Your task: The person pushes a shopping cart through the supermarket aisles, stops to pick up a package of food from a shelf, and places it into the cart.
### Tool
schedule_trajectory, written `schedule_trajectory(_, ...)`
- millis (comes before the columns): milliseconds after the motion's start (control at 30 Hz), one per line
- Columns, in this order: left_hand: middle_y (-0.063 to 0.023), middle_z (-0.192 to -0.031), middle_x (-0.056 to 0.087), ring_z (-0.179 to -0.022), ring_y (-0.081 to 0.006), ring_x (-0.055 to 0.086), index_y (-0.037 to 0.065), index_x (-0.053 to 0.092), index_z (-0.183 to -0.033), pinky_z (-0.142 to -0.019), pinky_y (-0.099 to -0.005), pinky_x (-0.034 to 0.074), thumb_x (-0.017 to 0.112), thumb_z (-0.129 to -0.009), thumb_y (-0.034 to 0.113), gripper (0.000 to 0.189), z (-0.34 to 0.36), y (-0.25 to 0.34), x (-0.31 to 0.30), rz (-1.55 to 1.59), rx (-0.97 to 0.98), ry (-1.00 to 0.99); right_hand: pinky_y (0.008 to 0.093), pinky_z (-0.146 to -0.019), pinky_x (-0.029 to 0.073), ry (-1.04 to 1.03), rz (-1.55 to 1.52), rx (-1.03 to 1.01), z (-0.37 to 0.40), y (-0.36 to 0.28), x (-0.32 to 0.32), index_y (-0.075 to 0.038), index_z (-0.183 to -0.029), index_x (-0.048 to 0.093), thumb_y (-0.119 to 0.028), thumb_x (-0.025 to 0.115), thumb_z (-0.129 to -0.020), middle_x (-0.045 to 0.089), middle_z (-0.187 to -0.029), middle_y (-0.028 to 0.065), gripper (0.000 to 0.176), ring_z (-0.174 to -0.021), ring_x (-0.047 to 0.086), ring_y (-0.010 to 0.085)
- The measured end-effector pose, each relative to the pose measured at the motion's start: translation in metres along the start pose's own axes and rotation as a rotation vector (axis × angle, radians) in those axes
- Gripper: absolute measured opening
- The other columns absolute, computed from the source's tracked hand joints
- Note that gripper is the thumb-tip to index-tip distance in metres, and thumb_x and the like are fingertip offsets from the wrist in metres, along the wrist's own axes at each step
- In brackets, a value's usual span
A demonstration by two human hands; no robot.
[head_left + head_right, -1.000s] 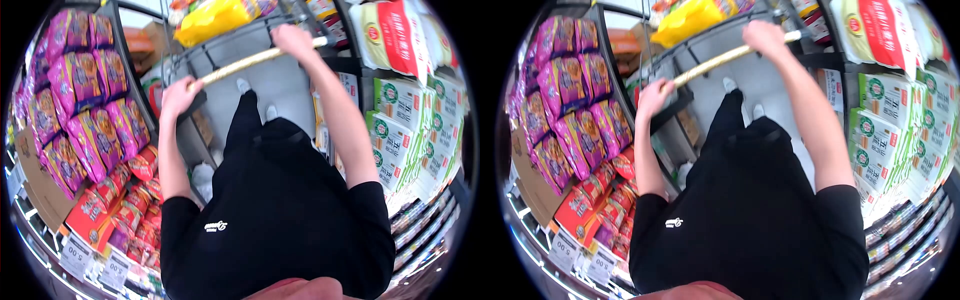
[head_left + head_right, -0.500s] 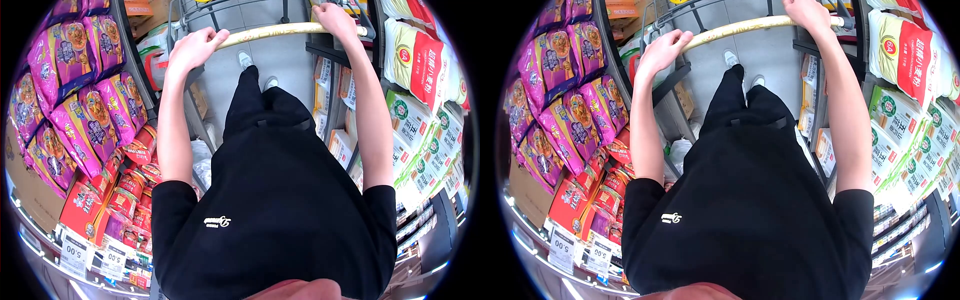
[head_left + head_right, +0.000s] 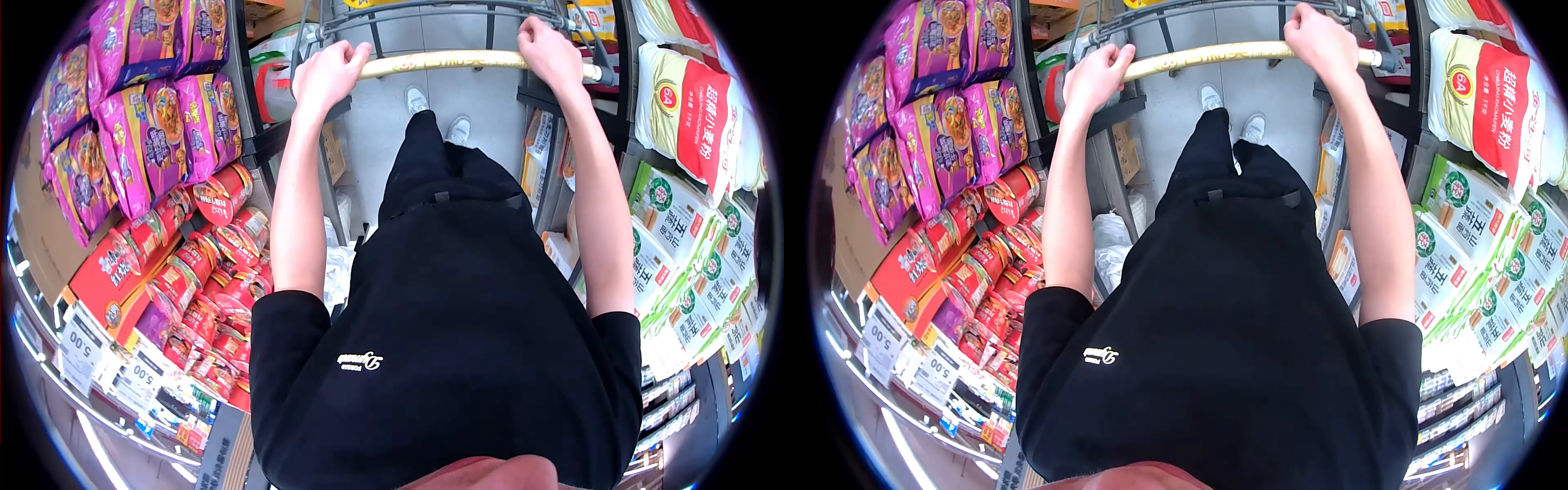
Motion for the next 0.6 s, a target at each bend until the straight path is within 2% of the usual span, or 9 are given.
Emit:
schedule_trajectory(67,-0.0077,-0.077,0.071,-0.083,-0.0293,0.069,0.012,0.068,-0.088,-0.076,-0.0403,0.051,0.049,-0.091,0.058,0.05,0.011,-0.001,0.002,0.032,-0.046,-0.017,0.0461,-0.084,0.053,-0.008,-0.008,0.003,0.013,-0.005,-0.001,-0.016,-0.111,0.064,-0.036,0.043,-0.093,0.072,-0.1,0.0142,0.034,-0.097,0.068,0.0356)
schedule_trajectory(100,-0.0077,-0.077,0.071,-0.083,-0.0293,0.069,0.012,0.068,-0.088,-0.076,-0.0403,0.051,0.049,-0.091,0.058,0.05,0.018,-0.001,0.004,0.033,-0.043,-0.005,0.0493,-0.08,0.054,0.072,-0.026,-0.012,0.02,-0.008,-0.002,-0.013,-0.102,0.067,-0.034,0.046,-0.091,0.072,-0.094,0.0164,0.031,-0.089,0.069,0.0382)
schedule_trajectory(167,-0.008,-0.08,0.071,-0.083,-0.03,0.069,0.012,0.068,-0.088,-0.075,-0.04,0.051,0.055,-0.09,0.053,0.043,0.032,-0.006,0.008,0.048,-0.033,0.154,0.0497,-0.079,0.054,0.068,-0.052,-0.021,0.034,-0.011,-0.003,-0.013,-0.098,0.068,-0.034,0.046,-0.092,0.072,-0.092,0.0163,0.031,-0.087,0.068,0.0389)
schedule_trajectory(233,-0.0057,-0.075,0.07,-0.079,-0.0295,0.069,0.012,0.064,-0.084,-0.071,-0.0402,0.052,0.06,-0.089,0.047,0.036,0.048,-0.007,0.009,0.059,-0.025,0.265,0.0492,-0.079,0.055,0.094,-0.06,-0.031,0.049,-0.014,-0.004,-0.01,-0.091,0.07,-0.034,0.046,-0.092,0.072,-0.089,0.0167,0.033,-0.085,0.069,0.0383)
schedule_trajectory(367,-0.0057,-0.073,0.069,-0.074,-0.0285,0.069,0.012,0.063,-0.085,-0.069,-0.039,0.052,0.061,-0.09,0.044,0.032,0.073,-0.016,0.016,0.124,-0.071,0.343,0.0478,-0.077,0.055,0.078,-0.106,-0.087,0.074,-0.02,-0.006,-0.009,-0.09,0.069,-0.031,0.048,-0.093,0.071,-0.087,0.0168,0.031,-0.084,0.069,0.037)
schedule_trajectory(433,-0.004,-0.071,0.068,-0.071,-0.0199,0.069,0.009,0.062,-0.087,-0.065,-0.0335,0.049,0.063,-0.092,0.041,0.032,0.08,-0.027,0.024,0.208,-0.07,0.382,0.0496,-0.075,0.054,0.091,-0.156,-0.142,0.082,-0.018,-0.001,-0.008,-0.091,0.066,-0.03,0.049,-0.094,0.071,-0.086,0.0165,0.028,-0.082,0.068,0.0372)
schedule_trajectory(500,-0.0008,-0.07,0.068,-0.067,-0.013,0.066,0.008,0.062,-0.087,-0.066,-0.0286,0.049,0.062,-0.095,0.035,0.028,0.092,-0.025,0.021,0.345,-0.115,0.36,0.0469,-0.075,0.053,0.038,-0.26,-0.169,0.088,-0.009,0.006,-0.009,-0.095,0.063,-0.026,0.052,-0.092,0.07,-0.084,0.0149,0.021,-0.083,0.068,0.0354)
schedule_trajectory(567,-0.0017,-0.076,0.07,-0.074,-0.0145,0.068,0.008,0.064,-0.087,-0.072,-0.0301,0.05,0.062,-0.094,0.033,0.026,0.091,-0.04,0.03,0.529,-0.127,0.384,0.042,-0.077,0.052,-0.088,-0.54,-0.17,0.097,-0.001,0.003,-0.01,-0.099,0.06,-0.02,0.055,-0.089,0.069,-0.083,0.0113,0.015,-0.084,0.068,0.031)
schedule_trajectory(600,-0.0023,-0.077,0.069,-0.075,-0.0131,0.066,0.006,0.064,-0.088,-0.073,-0.0292,0.05,0.062,-0.094,0.028,0.023,0.089,-0.047,0.032,0.59,-0.071,0.422,0.0377,-0.079,0.051,-0.146,-0.679,-0.149,0.096,0.006,0.007,-0.008,-0.102,0.059,-0.015,0.059,-0.086,0.068,-0.088,0.0091,0.017,-0.088,0.068,0.0262)
Point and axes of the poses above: each hand's wrist, its own z-axis away from the middle knuckle, its own x-axis out of the palm, y = z × x, the point moved 6 cm from there along -z, towards the middle knuckle
